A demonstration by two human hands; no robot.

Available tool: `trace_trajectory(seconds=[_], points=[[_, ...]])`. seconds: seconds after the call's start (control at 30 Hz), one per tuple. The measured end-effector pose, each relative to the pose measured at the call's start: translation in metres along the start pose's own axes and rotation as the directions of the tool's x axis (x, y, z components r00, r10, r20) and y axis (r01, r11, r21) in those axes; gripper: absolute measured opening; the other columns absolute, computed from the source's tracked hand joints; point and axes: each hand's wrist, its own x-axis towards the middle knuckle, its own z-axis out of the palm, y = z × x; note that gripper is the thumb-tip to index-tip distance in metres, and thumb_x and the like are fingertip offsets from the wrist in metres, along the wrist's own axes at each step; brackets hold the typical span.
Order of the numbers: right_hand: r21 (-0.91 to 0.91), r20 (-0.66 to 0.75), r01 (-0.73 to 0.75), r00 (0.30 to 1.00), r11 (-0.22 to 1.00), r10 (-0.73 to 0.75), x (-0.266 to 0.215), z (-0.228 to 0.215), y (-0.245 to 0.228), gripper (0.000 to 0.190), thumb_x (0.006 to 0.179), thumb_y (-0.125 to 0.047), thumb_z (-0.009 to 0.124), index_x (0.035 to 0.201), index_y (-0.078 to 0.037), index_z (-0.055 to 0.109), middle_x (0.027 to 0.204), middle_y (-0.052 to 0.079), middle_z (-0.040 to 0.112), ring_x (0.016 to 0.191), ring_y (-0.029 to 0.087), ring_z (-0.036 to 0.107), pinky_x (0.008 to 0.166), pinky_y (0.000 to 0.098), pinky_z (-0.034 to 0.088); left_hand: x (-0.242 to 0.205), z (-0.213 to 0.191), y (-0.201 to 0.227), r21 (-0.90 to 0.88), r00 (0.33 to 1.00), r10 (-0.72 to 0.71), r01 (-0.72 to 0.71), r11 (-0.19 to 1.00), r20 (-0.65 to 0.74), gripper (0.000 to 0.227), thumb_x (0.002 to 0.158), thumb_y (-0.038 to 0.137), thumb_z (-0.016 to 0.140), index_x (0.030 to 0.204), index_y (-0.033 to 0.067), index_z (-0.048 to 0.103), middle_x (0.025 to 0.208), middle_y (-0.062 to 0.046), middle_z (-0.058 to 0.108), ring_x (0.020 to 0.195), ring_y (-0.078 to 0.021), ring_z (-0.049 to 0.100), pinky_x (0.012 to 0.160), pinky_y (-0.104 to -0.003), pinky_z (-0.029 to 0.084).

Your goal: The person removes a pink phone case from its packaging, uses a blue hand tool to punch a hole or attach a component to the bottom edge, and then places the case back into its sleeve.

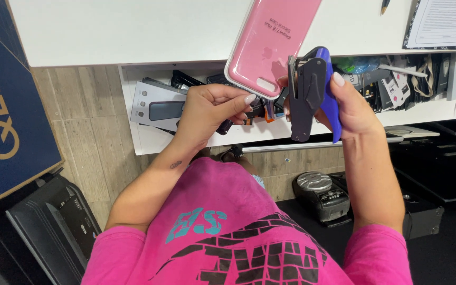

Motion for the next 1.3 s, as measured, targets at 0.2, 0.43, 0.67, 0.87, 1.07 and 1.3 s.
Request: trace_trajectory(seconds=[0.2,0.43,0.67,0.87,1.07,1.3], points=[[-0.027,-0.015,0.012,1.000,1.000,-0.013,-0.003,0.006,-0.003,0.055,0.109,-0.045,0.048,0.126,0.004,0.065,0.103,0.024,0.074,0.094,0.037,0.079,0.079,0.0527,0.069,-0.003,0.004,0.009,-0.061,0.999,-0.045,0.045,0.997,0.007,0.031,0.090,0.012,0.083,0.110,-0.0094,0.075,0.089,-0.023,0.080,0.076,-0.0240,0.081,0.070,-0.035,0.071],[-0.087,-0.021,-0.006,1.000,0.996,0.004,-0.007,-0.007,0.002,0.054,0.109,-0.041,0.048,0.115,0.009,0.067,0.093,0.029,0.073,0.083,0.036,0.079,0.070,0.0493,0.069,-0.003,0.002,0.017,-0.044,0.996,-0.077,0.079,0.996,0.035,0.027,0.091,0.009,0.082,0.108,-0.0101,0.075,0.089,-0.021,0.080,0.078,-0.0242,0.081,0.071,-0.034,0.071],[-0.100,-0.012,-0.011,1.000,0.995,0.010,-0.009,-0.017,0.007,0.056,0.109,-0.043,0.049,0.111,0.010,0.066,0.089,0.031,0.071,0.077,0.037,0.079,0.064,0.0494,0.069,-0.003,0.002,0.020,0.012,0.997,-0.071,0.070,0.997,0.018,0.024,0.090,0.006,0.081,0.106,-0.0108,0.075,0.084,-0.021,0.080,0.074,-0.0238,0.081,0.068,-0.035,0.072],[-0.116,-0.041,-0.039,0.999,0.993,0.034,-0.008,-0.003,-0.002,0.054,0.107,-0.042,0.052,0.109,0.009,0.067,0.085,0.028,0.071,0.074,0.034,0.079,0.062,0.0465,0.068,-0.001,0.001,0.021,0.025,0.997,-0.071,0.071,0.997,0.019,0.022,0.091,0.007,0.080,0.105,-0.0099,0.075,0.083,-0.021,0.080,0.073,-0.0234,0.081,0.067,-0.034,0.072],[-0.155,-0.081,-0.059,0.996,0.986,0.047,-0.010,-0.007,-0.001,0.050,0.106,-0.041,0.054,0.110,0.006,0.067,0.086,0.024,0.072,0.076,0.031,0.078,0.064,0.0453,0.067,0.002,0.002,0.017,0.033,0.998,-0.052,0.051,0.998,0.023,0.020,0.091,0.006,0.080,0.102,-0.0101,0.075,0.081,-0.020,0.079,0.071,-0.0234,0.081,0.065,-0.034,0.072],[-0.644,-0.111,-0.166,0.986,0.747,0.123,-0.050,0.035,-0.042,0.057,0.103,-0.049,0.044,0.115,0.002,0.068,0.091,0.014,0.070,0.070,0.020,0.068,0.062,0.0326,0.054,0.002,0.005,0.019,0.016,0.998,-0.065,0.065,0.998,0.011,0.017,0.091,0.008,0.078,0.100,-0.0063,0.075,0.081,-0.022,0.079,0.071,-0.0243,0.080,0.068,-0.034,0.072]])
